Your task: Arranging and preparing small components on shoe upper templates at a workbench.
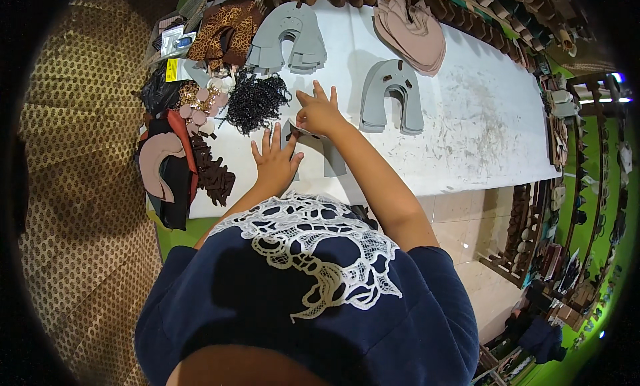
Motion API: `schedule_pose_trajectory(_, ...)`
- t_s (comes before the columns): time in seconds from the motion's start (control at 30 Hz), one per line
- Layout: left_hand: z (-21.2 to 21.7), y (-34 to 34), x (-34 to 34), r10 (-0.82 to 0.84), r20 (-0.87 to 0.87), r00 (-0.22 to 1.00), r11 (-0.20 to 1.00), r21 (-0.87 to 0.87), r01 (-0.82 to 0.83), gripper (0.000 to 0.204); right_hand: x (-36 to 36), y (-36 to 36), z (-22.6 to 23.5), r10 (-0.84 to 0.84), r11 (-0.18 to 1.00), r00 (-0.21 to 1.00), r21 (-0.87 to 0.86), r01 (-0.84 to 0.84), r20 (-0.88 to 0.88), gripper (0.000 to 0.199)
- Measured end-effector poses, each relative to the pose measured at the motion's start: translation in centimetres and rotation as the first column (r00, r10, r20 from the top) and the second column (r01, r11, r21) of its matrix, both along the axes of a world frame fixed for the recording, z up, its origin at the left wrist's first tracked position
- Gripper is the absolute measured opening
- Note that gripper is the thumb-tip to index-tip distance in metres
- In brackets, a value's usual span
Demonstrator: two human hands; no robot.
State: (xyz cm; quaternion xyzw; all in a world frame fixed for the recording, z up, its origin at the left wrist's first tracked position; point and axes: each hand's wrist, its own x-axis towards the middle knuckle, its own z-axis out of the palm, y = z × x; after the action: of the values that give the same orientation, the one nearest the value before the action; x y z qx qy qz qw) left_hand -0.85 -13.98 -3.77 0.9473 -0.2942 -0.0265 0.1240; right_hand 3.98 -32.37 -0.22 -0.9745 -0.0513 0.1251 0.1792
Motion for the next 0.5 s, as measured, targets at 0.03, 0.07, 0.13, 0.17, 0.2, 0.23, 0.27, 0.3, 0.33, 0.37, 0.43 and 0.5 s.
schedule_pose_trajectory(0.03, -0.04, 0.04, 0.03, 0.000, -0.002, 1.000, 1.000, 0.000, 0.000, 0.050, -0.11, 0.09, 0.32, 0.023, 1.000, 1.000, -0.021, -0.023, 0.021, 0.009)
schedule_pose_trajectory(0.07, -0.08, 0.09, 0.02, 0.001, -0.003, 1.000, 1.000, -0.001, -0.001, 0.050, -0.25, 0.28, 0.60, 0.024, 0.999, 0.999, -0.022, -0.024, 0.021, 0.009)
schedule_pose_trajectory(0.13, -0.12, 0.11, -0.01, -0.003, -0.003, 1.000, 1.000, 0.008, 0.003, 0.050, -0.44, 0.63, 0.97, 0.028, 0.999, 0.999, -0.031, -0.027, 0.029, 0.010)
schedule_pose_trajectory(0.17, -0.11, 0.04, -0.03, -0.005, -0.003, 1.000, 1.000, 0.007, 0.005, 0.050, -0.42, 0.53, 0.70, 0.026, 0.999, 0.999, -0.032, -0.025, 0.029, 0.010)
schedule_pose_trajectory(0.2, -0.11, -0.05, -0.06, 0.007, 0.026, 1.000, 1.000, -0.023, -0.006, 0.052, -0.36, 0.43, 0.26, 0.019, 0.999, 0.999, -0.031, -0.018, 0.041, 0.011)
schedule_pose_trajectory(0.23, -0.19, -0.05, -0.10, 0.021, 0.054, 0.998, 0.998, -0.053, -0.018, 0.055, -0.28, 0.47, 0.20, 0.013, 1.000, 0.999, -0.028, -0.012, 0.052, 0.013)
schedule_pose_trajectory(0.27, -0.36, -0.06, -0.12, 0.021, 0.054, 0.998, 0.998, -0.052, -0.018, 0.055, -0.21, 0.45, 0.15, 0.014, 1.000, 0.999, -0.027, -0.012, 0.052, 0.013)
schedule_pose_trajectory(0.3, -0.57, -0.08, -0.11, 0.042, 0.060, 0.997, 0.998, -0.041, -0.039, 0.059, -0.14, 0.40, 0.11, 0.020, 0.999, 0.999, -0.036, -0.018, 0.047, 0.014)
schedule_pose_trajectory(0.33, -0.63, -0.11, -0.10, 0.062, 0.067, 0.996, 0.998, -0.029, -0.060, 0.064, -0.07, 0.38, 0.15, 0.026, 0.999, 0.999, -0.044, -0.024, 0.042, 0.015)
schedule_pose_trajectory(0.37, -0.69, -0.11, -0.09, 0.062, 0.067, 0.996, 0.998, -0.028, -0.060, 0.064, 0.03, 0.37, 0.19, 0.026, 0.999, 0.999, -0.043, -0.024, 0.042, 0.015)
schedule_pose_trajectory(0.43, -0.82, -0.10, -0.08, 0.050, 0.056, 0.997, 0.999, 0.007, -0.051, 0.071, 0.31, 0.28, 0.16, 0.034, 0.998, 0.999, -0.058, -0.033, 0.015, 0.015)
schedule_pose_trajectory(0.5, -0.98, -0.12, -0.11, 0.050, 0.066, 0.997, 0.999, 0.004, -0.050, 0.071, 0.46, 0.01, 0.04, 0.033, 0.997, 0.999, -0.066, -0.031, 0.027, 0.014)
